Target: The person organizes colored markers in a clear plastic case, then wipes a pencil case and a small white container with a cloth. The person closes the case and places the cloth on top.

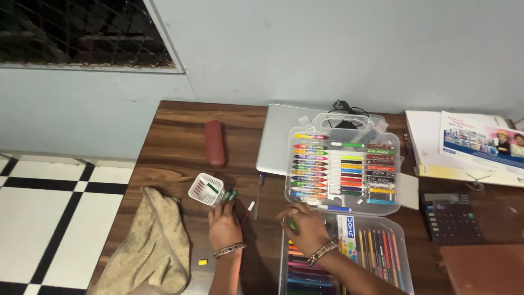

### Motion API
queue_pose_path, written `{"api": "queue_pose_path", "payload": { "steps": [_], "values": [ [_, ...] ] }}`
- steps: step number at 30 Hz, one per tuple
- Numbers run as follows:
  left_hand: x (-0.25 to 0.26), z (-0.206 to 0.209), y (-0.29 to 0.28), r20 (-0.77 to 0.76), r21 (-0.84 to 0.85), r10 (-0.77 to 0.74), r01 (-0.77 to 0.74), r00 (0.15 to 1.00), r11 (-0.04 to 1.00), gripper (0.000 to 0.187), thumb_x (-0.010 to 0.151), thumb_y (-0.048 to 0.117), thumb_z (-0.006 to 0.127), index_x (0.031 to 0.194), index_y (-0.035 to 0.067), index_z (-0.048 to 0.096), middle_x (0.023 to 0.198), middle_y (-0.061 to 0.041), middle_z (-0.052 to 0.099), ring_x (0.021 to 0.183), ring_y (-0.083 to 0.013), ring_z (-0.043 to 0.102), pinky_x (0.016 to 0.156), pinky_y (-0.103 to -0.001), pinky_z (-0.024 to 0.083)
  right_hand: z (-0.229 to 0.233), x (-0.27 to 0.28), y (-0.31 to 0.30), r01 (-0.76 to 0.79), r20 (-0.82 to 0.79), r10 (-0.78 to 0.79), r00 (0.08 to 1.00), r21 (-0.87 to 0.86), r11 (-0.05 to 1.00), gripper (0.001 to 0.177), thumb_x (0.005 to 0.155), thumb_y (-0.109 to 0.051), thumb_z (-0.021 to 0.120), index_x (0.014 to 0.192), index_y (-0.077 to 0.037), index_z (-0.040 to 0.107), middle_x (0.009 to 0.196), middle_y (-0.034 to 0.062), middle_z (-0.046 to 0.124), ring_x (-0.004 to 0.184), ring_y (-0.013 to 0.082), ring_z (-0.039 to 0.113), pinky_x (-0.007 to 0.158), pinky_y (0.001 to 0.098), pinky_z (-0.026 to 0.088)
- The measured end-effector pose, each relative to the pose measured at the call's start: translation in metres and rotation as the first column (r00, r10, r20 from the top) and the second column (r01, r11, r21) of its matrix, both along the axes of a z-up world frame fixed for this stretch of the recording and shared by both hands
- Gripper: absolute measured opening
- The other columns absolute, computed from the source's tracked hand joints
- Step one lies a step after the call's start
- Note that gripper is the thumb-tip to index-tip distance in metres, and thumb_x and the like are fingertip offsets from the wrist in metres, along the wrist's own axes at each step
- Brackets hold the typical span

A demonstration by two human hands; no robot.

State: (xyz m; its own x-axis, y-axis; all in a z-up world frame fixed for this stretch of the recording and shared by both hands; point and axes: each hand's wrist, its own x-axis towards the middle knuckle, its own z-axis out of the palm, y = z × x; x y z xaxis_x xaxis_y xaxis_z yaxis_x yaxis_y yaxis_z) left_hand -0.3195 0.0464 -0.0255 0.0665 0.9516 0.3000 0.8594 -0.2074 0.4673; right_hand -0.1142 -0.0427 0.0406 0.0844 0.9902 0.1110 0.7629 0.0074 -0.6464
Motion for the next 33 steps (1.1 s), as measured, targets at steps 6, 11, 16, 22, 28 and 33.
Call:
{"api": "queue_pose_path", "payload": {
  "steps": [6, 11, 16, 22, 28, 33],
  "values": [
    [-0.002, -0.002, 0.005, -0.072, -0.107, 0.008, -0.015, 0.997, 0.994, 0.048, 0.079, 0.017, 0.072, 0.125, 0.010, 0.061, 0.121, -0.013, 0.064, 0.105, -0.0356, 0.063, 0.085, -0.048, 0.054, 0.004, -0.009, 0.001, 0.051, -0.048, -0.054, 0.997, -0.064, 0.997, 0.019, 0.080, -0.012, 0.077, 0.099, -0.017, 0.076, 0.108, 0.0091, 0.070, 0.100, 0.0295, 0.069, 0.090, 0.0426, 0.054],
    [0.007, 0.015, 0.000, 0.007, -0.212, 0.010, -0.008, 1.000, 0.977, 0.030, 0.087, 0.017, 0.070, 0.116, 0.013, 0.061, 0.114, -0.010, 0.067, 0.106, -0.0346, 0.064, 0.087, -0.048, 0.054, 0.006, -0.005, -0.001, 0.142, -0.091, -0.170, 0.981, -0.252, 0.957, 0.021, 0.082, -0.013, 0.074, 0.101, -0.019, 0.076, 0.108, 0.0073, 0.069, 0.091, 0.0258, 0.072, 0.086, 0.0385, 0.058],
    [0.042, 0.046, -0.019, 0.206, -0.125, -0.131, 0.159, 0.970, 0.979, 0.025, 0.086, 0.015, 0.070, 0.112, 0.016, 0.067, 0.104, -0.008, 0.070, 0.100, -0.0333, 0.065, 0.084, -0.048, 0.053, -0.011, 0.015, -0.004, 0.290, -0.155, -0.312, 0.937, -0.150, 0.945, 0.023, 0.084, -0.017, 0.075, 0.107, -0.017, 0.073, 0.102, 0.0081, 0.075, 0.093, 0.0218, 0.073, 0.081, 0.0356, 0.059],
    [0.125, 0.074, -0.038, 0.354, -0.023, -0.462, 0.502, 0.813, 0.865, 0.026, 0.083, 0.007, 0.070, 0.108, 0.015, 0.070, 0.105, -0.008, 0.071, 0.102, -0.0322, 0.066, 0.084, -0.046, 0.053, -0.030, 0.079, -0.028, 0.624, -0.312, -0.606, 0.732, -0.048, 0.780, 0.021, 0.087, -0.023, 0.074, 0.105, -0.013, 0.075, 0.100, 0.0044, 0.081, 0.091, 0.0152, 0.079, 0.077, 0.0302, 0.062],
    [0.222, 0.064, -0.049, 0.296, 0.026, -0.690, 0.716, 0.661, 0.698, 0.025, 0.082, 0.005, 0.069, 0.105, 0.015, 0.072, 0.101, -0.007, 0.070, 0.102, -0.0304, 0.065, 0.084, -0.044, 0.054, -0.034, 0.164, -0.071, 0.888, -0.236, -0.871, 0.431, -0.064, 0.456, 0.027, 0.087, -0.026, 0.078, 0.107, -0.009, 0.075, 0.100, 0.0084, 0.079, 0.090, 0.0192, 0.075, 0.082, 0.0339, 0.058],
    [0.281, 0.036, -0.055, 0.208, 0.002, -0.751, 0.767, 0.627, 0.641, 0.018, 0.085, 0.008, 0.067, 0.099, 0.016, 0.074, 0.098, -0.005, 0.070, 0.100, -0.0279, 0.066, 0.084, -0.042, 0.054, -0.064, 0.223, -0.089, 0.831, -0.267, -0.835, 0.481, -0.165, 0.531, 0.043, 0.086, -0.028, 0.078, 0.119, -0.002, 0.068, 0.105, 0.0117, 0.077, 0.096, 0.0186, 0.075, 0.086, 0.0323, 0.058]
  ]
}}
